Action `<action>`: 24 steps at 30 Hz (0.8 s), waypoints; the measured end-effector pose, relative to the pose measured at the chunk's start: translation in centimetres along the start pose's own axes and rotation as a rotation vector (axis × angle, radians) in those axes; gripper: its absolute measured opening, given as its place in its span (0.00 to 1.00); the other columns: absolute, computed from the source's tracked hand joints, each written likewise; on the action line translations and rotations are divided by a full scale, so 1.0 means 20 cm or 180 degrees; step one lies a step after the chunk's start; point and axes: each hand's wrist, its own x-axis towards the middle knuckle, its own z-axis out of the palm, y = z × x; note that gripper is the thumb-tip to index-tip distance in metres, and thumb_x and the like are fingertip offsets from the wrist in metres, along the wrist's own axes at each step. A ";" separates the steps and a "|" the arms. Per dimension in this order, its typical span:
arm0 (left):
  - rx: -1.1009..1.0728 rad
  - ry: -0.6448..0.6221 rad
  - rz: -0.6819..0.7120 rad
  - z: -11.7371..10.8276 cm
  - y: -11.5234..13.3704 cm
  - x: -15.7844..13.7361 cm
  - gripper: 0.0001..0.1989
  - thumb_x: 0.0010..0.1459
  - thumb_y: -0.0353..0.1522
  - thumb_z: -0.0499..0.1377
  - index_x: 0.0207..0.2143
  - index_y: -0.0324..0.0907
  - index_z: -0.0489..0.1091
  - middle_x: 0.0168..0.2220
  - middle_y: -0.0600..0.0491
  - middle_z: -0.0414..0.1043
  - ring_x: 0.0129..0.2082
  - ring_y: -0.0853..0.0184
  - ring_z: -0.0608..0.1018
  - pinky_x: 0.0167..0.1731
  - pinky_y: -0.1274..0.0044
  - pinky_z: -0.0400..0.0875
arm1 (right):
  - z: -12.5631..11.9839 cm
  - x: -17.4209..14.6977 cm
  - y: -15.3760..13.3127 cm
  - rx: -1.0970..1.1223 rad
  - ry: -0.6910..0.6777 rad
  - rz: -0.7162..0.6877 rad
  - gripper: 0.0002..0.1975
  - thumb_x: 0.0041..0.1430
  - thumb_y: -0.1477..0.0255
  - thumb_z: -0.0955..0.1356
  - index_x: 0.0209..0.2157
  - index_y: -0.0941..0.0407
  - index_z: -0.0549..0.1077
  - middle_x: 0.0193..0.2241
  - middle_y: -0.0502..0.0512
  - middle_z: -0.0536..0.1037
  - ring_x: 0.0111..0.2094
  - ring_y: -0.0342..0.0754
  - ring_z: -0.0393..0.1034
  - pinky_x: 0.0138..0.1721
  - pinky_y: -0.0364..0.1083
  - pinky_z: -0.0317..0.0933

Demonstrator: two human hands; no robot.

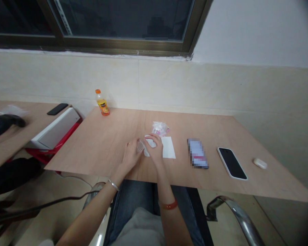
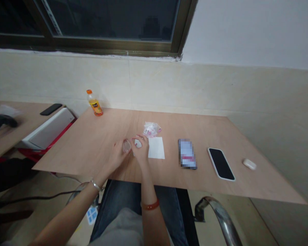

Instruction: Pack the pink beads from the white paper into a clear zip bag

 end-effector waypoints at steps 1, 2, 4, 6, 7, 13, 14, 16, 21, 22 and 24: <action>-0.0039 -0.0024 0.0000 0.00 0.00 0.00 0.20 0.54 0.30 0.56 0.50 0.40 0.60 0.49 0.45 0.69 0.49 0.59 0.71 0.49 0.65 0.60 | -0.01 0.00 -0.02 0.0006 -0.0102 -0.0075 0.04 0.52 0.70 0.69 0.29 0.55 0.75 0.38 0.55 0.74 0.43 0.48 0.67 0.48 0.49 0.60; -0.0068 -0.0050 -0.0002 -0.01 0.01 0.00 0.20 0.54 0.29 0.56 0.50 0.40 0.60 0.49 0.45 0.69 0.49 0.59 0.71 0.49 0.65 0.61 | -0.01 0.00 -0.04 0.0008 -0.0196 -0.0130 0.04 0.52 0.70 0.69 0.30 0.54 0.76 0.38 0.55 0.74 0.44 0.47 0.66 0.49 0.49 0.59; -0.0076 -0.0074 -0.0026 -0.02 0.02 0.00 0.20 0.54 0.28 0.56 0.50 0.40 0.60 0.48 0.44 0.69 0.49 0.59 0.71 0.49 0.65 0.61 | -0.02 0.00 -0.06 0.0015 -0.0350 -0.0179 0.04 0.52 0.71 0.69 0.31 0.54 0.77 0.40 0.54 0.73 0.45 0.47 0.66 0.49 0.49 0.59; -0.0053 -0.0058 -0.0051 -0.02 0.02 0.00 0.20 0.53 0.28 0.56 0.49 0.39 0.60 0.47 0.45 0.69 0.48 0.58 0.71 0.49 0.65 0.61 | -0.02 -0.01 -0.06 0.0017 -0.0511 -0.0156 0.05 0.52 0.71 0.69 0.32 0.53 0.77 0.40 0.54 0.73 0.45 0.48 0.66 0.49 0.49 0.59; -0.0056 -0.0041 -0.0037 -0.01 0.01 0.00 0.20 0.53 0.28 0.56 0.49 0.39 0.60 0.47 0.45 0.69 0.48 0.58 0.71 0.49 0.65 0.61 | -0.02 -0.01 -0.06 0.0013 -0.0582 -0.0132 0.05 0.52 0.71 0.69 0.32 0.52 0.78 0.40 0.54 0.73 0.45 0.48 0.66 0.49 0.49 0.60; -0.0107 0.0020 0.0101 0.00 -0.01 0.00 0.17 0.52 0.26 0.54 0.46 0.40 0.62 0.44 0.46 0.70 0.45 0.60 0.73 0.47 0.66 0.63 | -0.01 -0.02 -0.02 -0.0104 -0.0883 -0.0051 0.05 0.52 0.71 0.70 0.32 0.52 0.79 0.41 0.55 0.74 0.44 0.49 0.67 0.49 0.50 0.60; -0.0098 0.0026 0.0095 0.00 -0.01 0.00 0.17 0.52 0.27 0.54 0.46 0.40 0.62 0.44 0.46 0.71 0.44 0.60 0.73 0.47 0.66 0.63 | -0.01 -0.02 -0.02 -0.0104 -0.0898 -0.0041 0.05 0.52 0.71 0.70 0.32 0.52 0.79 0.41 0.56 0.74 0.44 0.49 0.67 0.49 0.50 0.60; -0.0082 0.0057 0.0081 0.00 -0.02 -0.01 0.18 0.53 0.27 0.55 0.48 0.39 0.62 0.45 0.45 0.70 0.45 0.59 0.73 0.48 0.66 0.63 | -0.01 -0.02 -0.01 -0.0074 -0.0919 -0.0032 0.05 0.52 0.71 0.70 0.32 0.52 0.79 0.40 0.55 0.75 0.44 0.49 0.68 0.48 0.50 0.60; -0.0043 0.0069 0.0051 0.02 -0.02 -0.01 0.20 0.53 0.29 0.57 0.49 0.40 0.61 0.46 0.46 0.70 0.46 0.59 0.73 0.49 0.65 0.62 | -0.02 -0.02 0.00 0.0017 -0.0821 -0.0070 0.05 0.53 0.70 0.68 0.32 0.52 0.78 0.38 0.54 0.76 0.42 0.47 0.68 0.47 0.48 0.61; -0.0032 0.0052 0.0029 0.02 -0.02 -0.01 0.19 0.53 0.30 0.57 0.49 0.40 0.61 0.46 0.46 0.71 0.46 0.59 0.73 0.48 0.66 0.63 | -0.03 -0.01 0.01 0.0049 -0.0742 -0.0069 0.06 0.54 0.70 0.68 0.32 0.53 0.78 0.37 0.54 0.76 0.42 0.47 0.68 0.47 0.48 0.61; 0.0026 0.0049 -0.0025 0.02 -0.02 -0.01 0.19 0.54 0.32 0.57 0.49 0.40 0.61 0.46 0.46 0.71 0.46 0.59 0.73 0.48 0.66 0.63 | -0.04 0.00 0.04 0.0112 -0.0606 -0.0021 0.06 0.54 0.70 0.67 0.33 0.54 0.77 0.37 0.54 0.76 0.42 0.47 0.69 0.47 0.48 0.61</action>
